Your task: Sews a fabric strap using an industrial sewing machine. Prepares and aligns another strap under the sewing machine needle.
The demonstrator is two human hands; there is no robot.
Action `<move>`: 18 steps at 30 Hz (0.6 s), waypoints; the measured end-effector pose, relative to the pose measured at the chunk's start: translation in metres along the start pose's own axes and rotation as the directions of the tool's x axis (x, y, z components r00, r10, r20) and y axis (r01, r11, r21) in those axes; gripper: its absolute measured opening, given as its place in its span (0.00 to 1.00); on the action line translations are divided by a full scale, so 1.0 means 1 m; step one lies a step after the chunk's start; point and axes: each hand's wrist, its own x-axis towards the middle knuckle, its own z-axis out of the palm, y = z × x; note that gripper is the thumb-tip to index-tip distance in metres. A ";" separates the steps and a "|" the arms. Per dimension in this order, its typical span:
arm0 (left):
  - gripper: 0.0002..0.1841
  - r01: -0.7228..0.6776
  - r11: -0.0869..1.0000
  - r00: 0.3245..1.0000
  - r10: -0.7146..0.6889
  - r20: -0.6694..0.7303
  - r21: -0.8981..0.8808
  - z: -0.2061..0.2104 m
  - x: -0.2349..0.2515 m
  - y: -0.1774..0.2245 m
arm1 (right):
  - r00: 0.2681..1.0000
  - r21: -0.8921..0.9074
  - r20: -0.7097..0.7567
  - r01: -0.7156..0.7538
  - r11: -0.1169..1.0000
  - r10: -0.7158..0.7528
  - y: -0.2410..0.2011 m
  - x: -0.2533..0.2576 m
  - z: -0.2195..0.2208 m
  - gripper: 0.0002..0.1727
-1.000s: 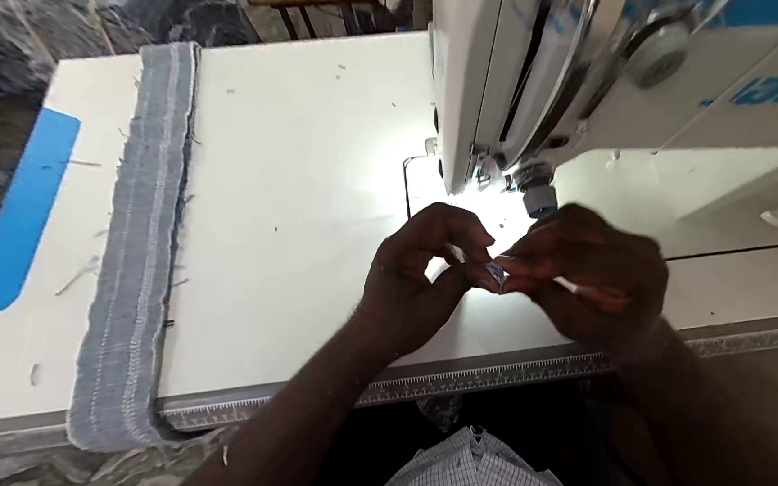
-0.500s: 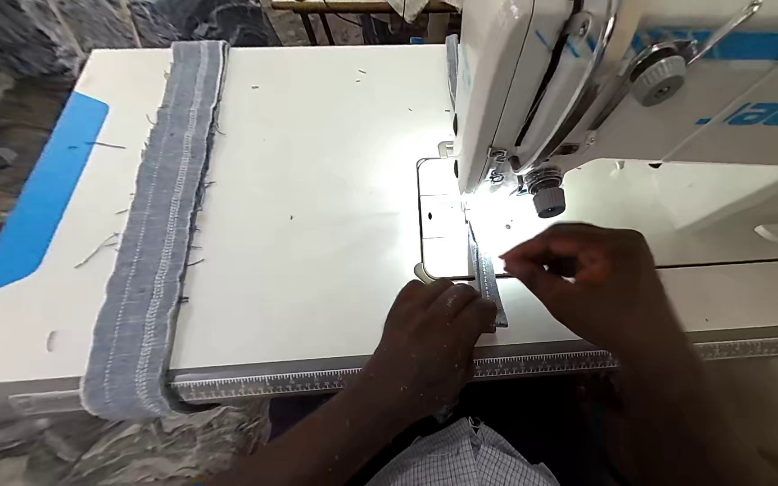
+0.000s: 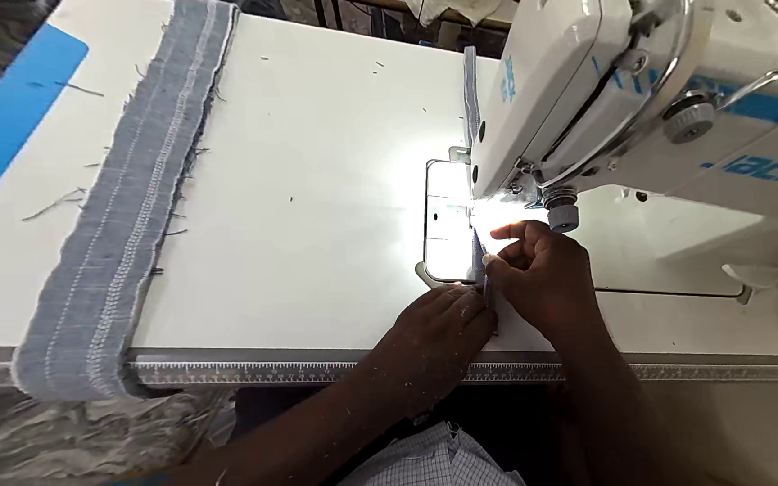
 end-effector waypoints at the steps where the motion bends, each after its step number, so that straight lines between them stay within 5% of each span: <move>1: 0.10 -0.027 0.999 1.000 0.027 -0.007 -0.019 0.000 0.000 0.000 | 1.000 0.008 -0.012 0.015 1.000 -0.015 -0.001 0.001 0.002 0.19; 8: 0.09 -0.016 0.998 1.000 0.015 0.013 0.064 -0.004 -0.008 0.006 | 0.977 -0.250 -0.040 0.191 0.949 -0.207 -0.001 0.006 0.022 0.09; 12: 0.16 0.040 0.985 0.985 -0.067 0.159 0.170 -0.014 -0.024 0.011 | 0.948 -0.208 0.091 0.319 0.925 -0.306 0.013 -0.007 0.006 0.10; 18: 0.17 0.088 0.977 0.969 -0.130 0.212 0.196 -0.016 -0.003 -0.008 | 0.892 -0.219 -0.059 0.427 0.877 -0.449 0.029 0.017 0.024 0.14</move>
